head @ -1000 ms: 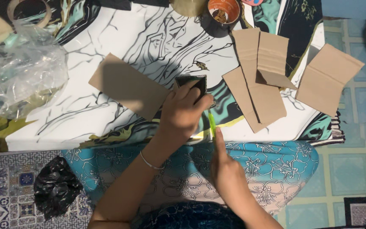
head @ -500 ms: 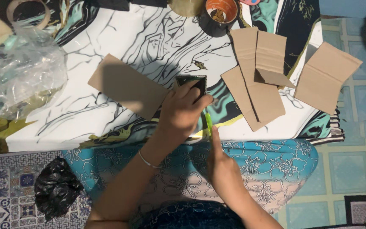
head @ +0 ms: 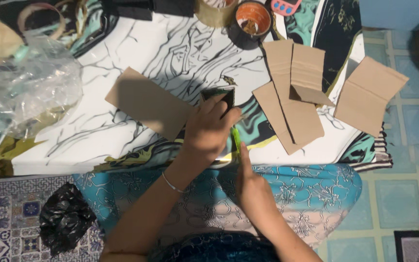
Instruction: The person assembles a small cardboard box by folding and taping the flaps. They use a utility knife to trim edges and apply black tape to secure the structure. The person then places a small cardboard piece inside the box.
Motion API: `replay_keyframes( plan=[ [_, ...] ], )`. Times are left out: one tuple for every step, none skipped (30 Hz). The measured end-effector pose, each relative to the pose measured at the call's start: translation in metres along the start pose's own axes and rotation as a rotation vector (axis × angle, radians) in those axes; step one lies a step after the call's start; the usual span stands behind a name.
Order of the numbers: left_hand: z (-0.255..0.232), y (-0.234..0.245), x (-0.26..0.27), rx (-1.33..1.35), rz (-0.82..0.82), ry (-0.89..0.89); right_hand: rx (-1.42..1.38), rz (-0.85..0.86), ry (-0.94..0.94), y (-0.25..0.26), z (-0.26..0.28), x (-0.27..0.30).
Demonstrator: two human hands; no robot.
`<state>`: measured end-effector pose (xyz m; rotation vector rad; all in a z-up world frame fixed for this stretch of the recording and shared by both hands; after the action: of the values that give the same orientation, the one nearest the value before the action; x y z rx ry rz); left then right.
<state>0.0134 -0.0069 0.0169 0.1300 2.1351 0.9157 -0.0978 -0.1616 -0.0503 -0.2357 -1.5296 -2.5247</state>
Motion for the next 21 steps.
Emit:
replay_keyframes(
  plan=[
    [0.0, 0.001, -0.001, -0.009, -0.005, -0.003, -0.016, -0.004, 0.014, 0.001, 0.001, 0.0],
    [0.0, 0.001, -0.002, -0.019, -0.009, -0.006, -0.032, -0.007, 0.027, 0.002, 0.001, 0.001],
    [-0.001, -0.001, -0.001, -0.019, -0.008, -0.004, -0.047, -0.004, 0.031, 0.002, 0.0, 0.004],
    [-0.001, -0.003, 0.001, -0.009, 0.0, 0.006, -0.051, 0.019, 0.018, 0.0, -0.002, 0.005],
    [0.001, -0.005, 0.003, 0.003, 0.007, 0.011, -0.055, 0.037, 0.004, -0.002, -0.003, 0.004],
    [0.001, -0.008, 0.004, 0.015, 0.014, 0.017, -0.058, 0.056, -0.01, -0.003, -0.005, 0.004],
    [0.001, -0.01, 0.005, 0.005, 0.029, 0.033, -0.049, 0.045, -0.007, -0.004, -0.006, 0.005],
    [0.002, -0.012, 0.006, -0.004, 0.044, 0.048, -0.04, 0.033, -0.004, -0.005, -0.006, 0.004],
    [0.006, -0.012, 0.005, -0.022, 0.054, 0.059, -0.033, 0.016, 0.007, -0.005, -0.005, 0.001],
    [0.01, -0.011, 0.004, -0.002, 0.061, 0.059, -0.034, 0.018, 0.004, -0.004, -0.003, -0.001],
    [0.012, -0.011, 0.003, 0.02, 0.068, 0.064, -0.032, 0.026, -0.002, -0.002, -0.004, 0.0],
    [0.016, -0.011, 0.002, 0.043, 0.075, 0.069, -0.031, 0.034, -0.008, 0.0, -0.004, 0.001],
    [0.02, -0.01, 0.003, 0.016, 0.091, 0.099, -0.042, 0.037, -0.009, 0.001, -0.004, 0.002],
    [0.025, -0.008, 0.004, -0.012, 0.107, 0.129, -0.053, 0.041, -0.011, 0.003, -0.004, 0.005],
    [0.029, -0.006, 0.001, -0.041, 0.12, 0.15, -0.066, 0.037, -0.011, 0.006, -0.004, 0.003],
    [0.03, -0.004, 0.0, -0.039, 0.132, 0.125, -0.054, 0.058, -0.05, 0.009, -0.004, 0.001],
    [0.029, 0.0, 0.003, -0.037, 0.145, 0.107, -0.039, 0.086, -0.087, 0.014, -0.007, 0.0],
    [0.026, 0.003, 0.005, -0.035, 0.157, 0.089, -0.025, 0.114, -0.124, 0.019, -0.01, -0.003],
    [0.024, 0.006, 0.005, -0.045, 0.168, 0.081, -0.03, 0.021, -0.079, 0.026, -0.013, -0.009],
    [0.021, 0.009, 0.005, -0.055, 0.178, 0.074, -0.035, -0.073, -0.033, 0.034, -0.018, -0.015],
    [0.017, 0.011, 0.004, -0.063, 0.188, 0.066, -0.039, -0.167, 0.01, 0.041, -0.023, -0.021]
  ],
)
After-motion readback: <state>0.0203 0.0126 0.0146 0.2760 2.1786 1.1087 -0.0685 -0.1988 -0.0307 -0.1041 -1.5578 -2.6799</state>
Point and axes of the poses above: each hand's wrist, its own x-axis away from the middle knuckle, its own y-axis out of the back of the hand, z = x × y, the point moved 2 cm from there along -x, towards the middle knuckle, and after that the axes turned 5 degrees about z, right-handed, at the moved point
